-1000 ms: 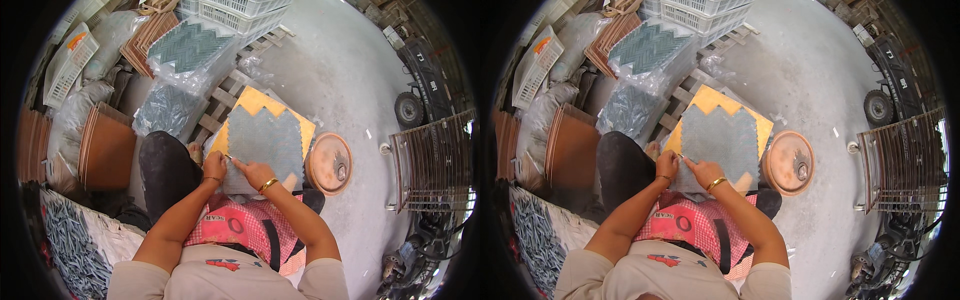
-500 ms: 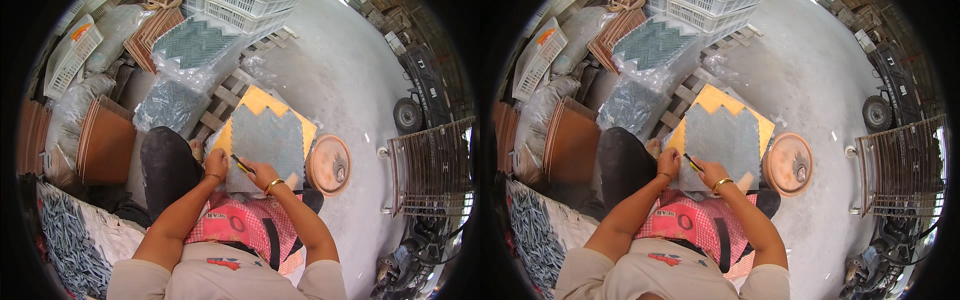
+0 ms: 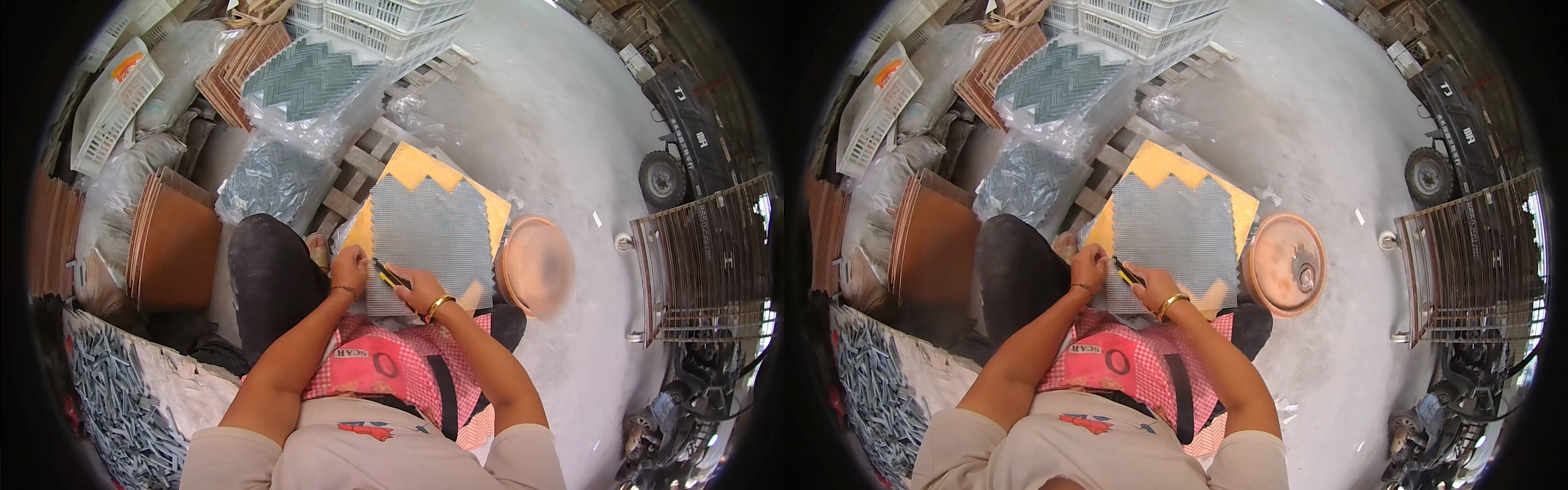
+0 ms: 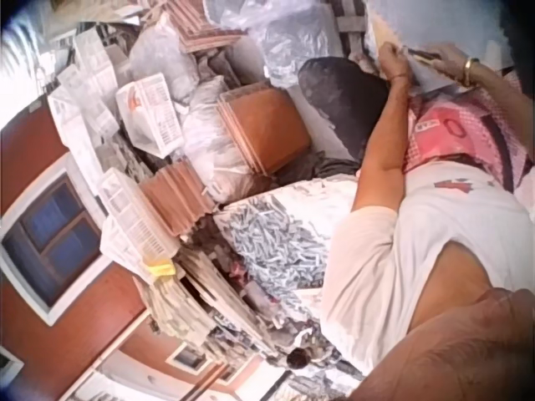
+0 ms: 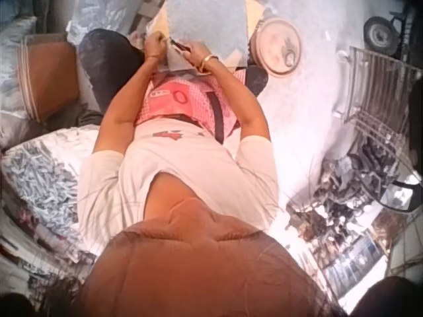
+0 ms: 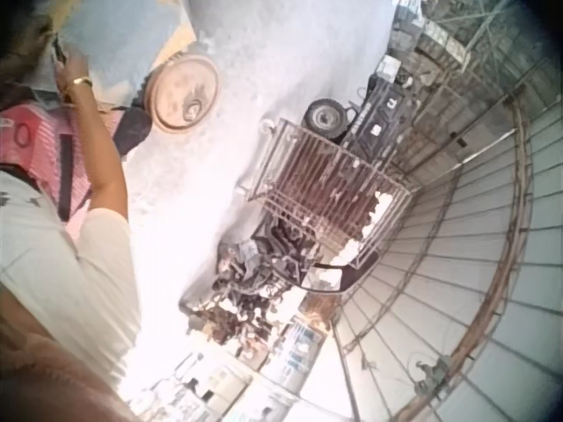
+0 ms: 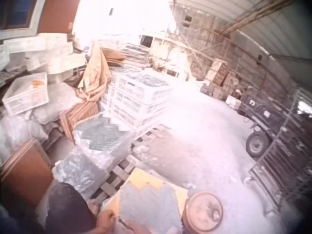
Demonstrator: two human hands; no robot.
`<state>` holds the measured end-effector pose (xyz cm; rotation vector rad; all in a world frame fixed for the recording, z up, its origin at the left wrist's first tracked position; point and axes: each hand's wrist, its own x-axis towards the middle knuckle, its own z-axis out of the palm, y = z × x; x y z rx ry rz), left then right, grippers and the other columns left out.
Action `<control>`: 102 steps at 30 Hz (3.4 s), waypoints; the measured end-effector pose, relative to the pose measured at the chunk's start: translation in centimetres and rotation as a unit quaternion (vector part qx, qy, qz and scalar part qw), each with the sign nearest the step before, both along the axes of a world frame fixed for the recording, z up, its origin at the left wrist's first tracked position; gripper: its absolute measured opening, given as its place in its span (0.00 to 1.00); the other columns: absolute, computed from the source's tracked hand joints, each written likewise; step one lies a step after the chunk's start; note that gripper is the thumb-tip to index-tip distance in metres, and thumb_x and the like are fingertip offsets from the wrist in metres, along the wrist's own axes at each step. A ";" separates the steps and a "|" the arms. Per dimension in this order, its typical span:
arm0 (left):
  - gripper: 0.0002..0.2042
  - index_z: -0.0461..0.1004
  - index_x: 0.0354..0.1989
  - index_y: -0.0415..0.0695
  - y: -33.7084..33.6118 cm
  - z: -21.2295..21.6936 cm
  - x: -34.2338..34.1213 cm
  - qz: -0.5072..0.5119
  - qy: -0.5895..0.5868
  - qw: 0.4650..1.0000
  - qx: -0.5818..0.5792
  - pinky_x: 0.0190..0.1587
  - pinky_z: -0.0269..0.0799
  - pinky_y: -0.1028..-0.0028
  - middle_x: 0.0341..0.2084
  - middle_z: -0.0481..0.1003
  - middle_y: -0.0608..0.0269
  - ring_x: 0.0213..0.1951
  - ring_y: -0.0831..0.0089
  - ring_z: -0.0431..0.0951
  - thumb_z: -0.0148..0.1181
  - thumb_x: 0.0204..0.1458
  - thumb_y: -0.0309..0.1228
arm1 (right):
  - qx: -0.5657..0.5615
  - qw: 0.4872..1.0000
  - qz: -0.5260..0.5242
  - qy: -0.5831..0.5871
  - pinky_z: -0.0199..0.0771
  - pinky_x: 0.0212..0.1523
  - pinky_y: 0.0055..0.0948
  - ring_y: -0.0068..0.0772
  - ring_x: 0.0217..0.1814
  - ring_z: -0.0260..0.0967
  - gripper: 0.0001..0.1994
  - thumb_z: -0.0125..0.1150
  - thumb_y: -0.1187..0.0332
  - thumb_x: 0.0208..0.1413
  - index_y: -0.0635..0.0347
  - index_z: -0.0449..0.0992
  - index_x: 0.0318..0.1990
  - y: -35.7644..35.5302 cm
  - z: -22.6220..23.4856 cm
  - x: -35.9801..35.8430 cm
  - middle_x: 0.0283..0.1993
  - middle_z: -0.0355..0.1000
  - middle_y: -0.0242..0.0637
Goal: The person uses a utility knife to cut a sheet of mosaic tiles placed on a wooden board. They score the tile sheet along a straight line and then snap it to separate the pieces.
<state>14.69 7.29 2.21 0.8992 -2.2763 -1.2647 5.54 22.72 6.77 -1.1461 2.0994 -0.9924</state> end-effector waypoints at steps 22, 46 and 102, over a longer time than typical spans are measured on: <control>0.05 0.74 0.24 0.39 1.6 2.8 0.9 -0.039 -0.076 0.993 -0.078 0.34 0.68 0.63 0.22 0.71 0.52 0.29 0.56 0.73 0.55 0.41 0.27 | -0.018 0.993 -0.114 0.015 0.71 0.28 0.30 0.35 0.25 0.70 0.27 0.53 0.73 0.49 0.44 0.61 0.59 4.9 1.5 0.3 0.37 0.74 0.44; 0.02 0.69 0.21 0.39 1.5 0.4 1.4 0.001 -0.072 0.997 -0.015 0.33 0.66 0.60 0.22 0.71 0.49 0.30 0.52 0.72 0.55 0.39 0.23 | 0.191 0.944 0.117 0.241 0.70 0.27 0.40 0.45 0.28 0.70 0.22 0.47 0.70 0.53 0.39 0.63 0.56 0.4 3.4 1.4 0.28 0.71 0.47; 0.03 0.71 0.23 0.39 -3.8 -0.2 -6.8 -0.042 0.033 0.996 -0.066 0.30 0.67 0.66 0.22 0.70 0.53 0.26 0.57 0.72 0.57 0.38 0.21 | 0.139 0.983 -0.075 0.090 0.69 0.32 0.46 0.55 0.31 0.69 0.26 0.52 0.68 0.50 0.44 0.59 0.59 -4.0 1.5 -3.4 0.27 0.70 0.54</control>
